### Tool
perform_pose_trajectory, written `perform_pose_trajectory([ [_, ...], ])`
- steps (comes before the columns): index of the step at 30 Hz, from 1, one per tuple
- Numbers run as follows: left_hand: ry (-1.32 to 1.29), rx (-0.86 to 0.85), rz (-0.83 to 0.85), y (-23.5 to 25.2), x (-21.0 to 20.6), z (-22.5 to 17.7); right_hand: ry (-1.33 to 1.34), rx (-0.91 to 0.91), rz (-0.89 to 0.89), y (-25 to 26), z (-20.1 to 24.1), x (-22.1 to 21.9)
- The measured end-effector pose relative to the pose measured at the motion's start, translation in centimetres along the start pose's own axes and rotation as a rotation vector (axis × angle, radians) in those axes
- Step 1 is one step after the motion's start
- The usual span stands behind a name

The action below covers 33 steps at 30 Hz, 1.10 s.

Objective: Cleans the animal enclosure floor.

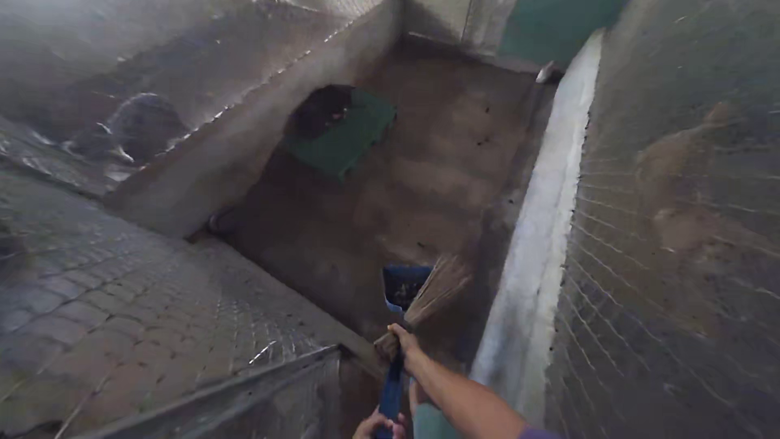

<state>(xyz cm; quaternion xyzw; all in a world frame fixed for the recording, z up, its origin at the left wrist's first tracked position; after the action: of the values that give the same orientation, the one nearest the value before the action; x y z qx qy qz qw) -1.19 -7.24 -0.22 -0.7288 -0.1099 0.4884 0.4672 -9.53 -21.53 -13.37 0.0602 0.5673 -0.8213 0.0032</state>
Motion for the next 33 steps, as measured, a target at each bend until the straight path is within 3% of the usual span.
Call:
perform_pose_trajectory([
  [4, -0.009, 0.033, -0.06, 2.9, -2.7, -5.0, -0.131, -0.059, 0.064, 1.8, 7.1, 0.0],
  [7, 0.099, 0.02, -0.057, 4.8, -3.9, -9.0, -0.108, -0.072, -0.026, 2.7, 12.1, 1.9],
  [10, 0.273, 0.017, -0.157, 7.7, -5.2, -14.7, -0.171, -0.011, -0.103, 2.2, 17.4, 4.4],
  [14, 0.427, 0.058, -0.28, 13.7, -6.6, -21.6, -0.264, -0.028, -0.134, 6.7, 23.1, 9.4],
  [19, 0.525, 0.113, -0.338, 23.3, -8.7, -28.5, -0.406, -0.084, -0.184, 13.0, 30.9, 11.5],
  [22, 0.523, 0.143, -0.368, 29.7, -10.3, -30.5, -0.455, -0.03, -0.25, 19.3, 32.8, 11.0],
  [26, 0.396, 0.13, -0.504, 37.5, -12.9, -32.0, -0.596, -0.112, -0.275, 27.5, 32.8, 6.3],
  [30, 0.274, 0.118, -0.601, 42.5, -16.0, -33.1, -0.764, -0.298, -0.008, 26.5, 32.6, 0.2],
  [33, 0.239, 0.131, -0.594, 43.6, -18.0, -34.5, -0.951, -0.307, 0.205, 24.2, 34.9, 1.5],
])
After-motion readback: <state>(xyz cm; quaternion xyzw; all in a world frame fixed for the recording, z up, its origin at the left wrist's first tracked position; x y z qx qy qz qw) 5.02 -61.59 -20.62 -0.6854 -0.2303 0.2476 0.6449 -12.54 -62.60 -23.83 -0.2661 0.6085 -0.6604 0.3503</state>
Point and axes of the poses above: each hand's wrist, its own y-axis towards the middle knuckle, its own x-axis out of the back of the hand, z = x × y, the point moved 1 cm from there along y, towards the middle knuckle, and after that the axes turned 1 degree about x, right-handed, at the moved point
